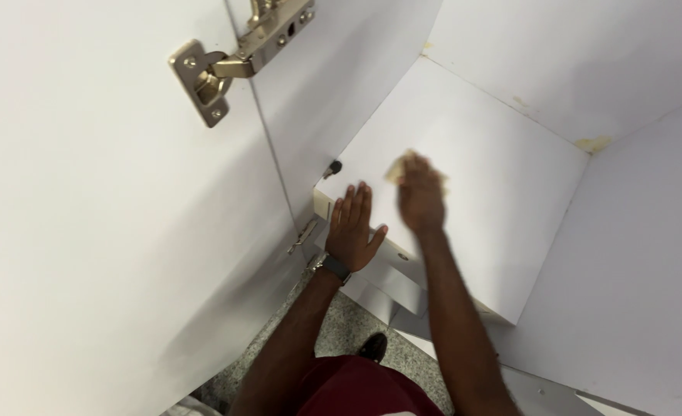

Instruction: The person cleans the interior and exterior of a white wall-mounted cabinet and its pull-out drawer using a cloth. They wipe the surfaces thoroughly, including the edges and the drawer front, before closing the drawer and the cabinet door.

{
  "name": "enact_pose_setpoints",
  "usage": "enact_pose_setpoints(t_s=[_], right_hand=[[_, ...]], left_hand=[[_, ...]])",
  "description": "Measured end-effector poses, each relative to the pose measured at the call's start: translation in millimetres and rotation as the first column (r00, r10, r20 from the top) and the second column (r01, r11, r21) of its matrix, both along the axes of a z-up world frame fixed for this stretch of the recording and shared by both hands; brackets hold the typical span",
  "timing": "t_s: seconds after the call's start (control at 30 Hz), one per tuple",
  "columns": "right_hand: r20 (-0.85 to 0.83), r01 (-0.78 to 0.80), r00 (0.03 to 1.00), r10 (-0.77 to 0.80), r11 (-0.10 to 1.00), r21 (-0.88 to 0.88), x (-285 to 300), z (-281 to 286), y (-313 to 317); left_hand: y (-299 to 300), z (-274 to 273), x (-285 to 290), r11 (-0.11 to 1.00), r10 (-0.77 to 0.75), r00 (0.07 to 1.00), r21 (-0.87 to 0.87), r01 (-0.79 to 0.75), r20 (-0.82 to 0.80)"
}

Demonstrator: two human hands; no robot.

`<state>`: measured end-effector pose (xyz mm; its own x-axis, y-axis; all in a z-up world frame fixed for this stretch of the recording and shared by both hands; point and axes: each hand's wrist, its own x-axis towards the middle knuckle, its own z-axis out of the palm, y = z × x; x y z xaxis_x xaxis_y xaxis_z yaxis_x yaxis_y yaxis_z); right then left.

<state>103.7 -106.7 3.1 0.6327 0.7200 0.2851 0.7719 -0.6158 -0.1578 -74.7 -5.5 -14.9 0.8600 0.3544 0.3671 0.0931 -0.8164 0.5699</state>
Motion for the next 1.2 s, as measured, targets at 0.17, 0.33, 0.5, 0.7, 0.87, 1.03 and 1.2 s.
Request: enact_pose_setpoints(t_s=[0.17,0.33,0.5,0.7,0.87,1.03,1.2], right_hand=[[-0.159,-0.174,0.971,0.177,0.984,0.033,-75,30,-8],[-0.307,-0.324,0.887,0.344,0.939,0.117,-87,34,-77],[-0.196,0.005,0.979,0.061,0.947,0.320,-80,35,-123],[-0.132,0.149,0.985,-0.115,0.944,0.295,-83,48,-150],[0.022,0.163,0.985,-0.173,0.958,0.237,-90,47,-147],[0.141,0.232,0.951,-0.274,0.938,0.257,-90,20,-156],[0.175,0.254,0.925,-0.339,0.890,0.379,-93,34,-149]], left_hand=[[-11,3,-12,0.995,-0.039,0.987,-0.083,0.053,0.159],[-44,25,-3,0.956,-0.237,0.950,-0.124,0.266,0.204],[-74,21,31,0.966,-0.251,0.968,0.071,0.250,0.006],[-51,12,91,0.971,-0.174,0.952,0.116,0.208,-0.251],[5,-4,180,0.982,-0.019,0.960,0.177,0.071,-0.280],[6,16,230,0.970,0.001,0.946,0.231,0.078,-0.323],[-70,37,222,0.892,-0.235,0.861,0.252,0.376,-0.450]])
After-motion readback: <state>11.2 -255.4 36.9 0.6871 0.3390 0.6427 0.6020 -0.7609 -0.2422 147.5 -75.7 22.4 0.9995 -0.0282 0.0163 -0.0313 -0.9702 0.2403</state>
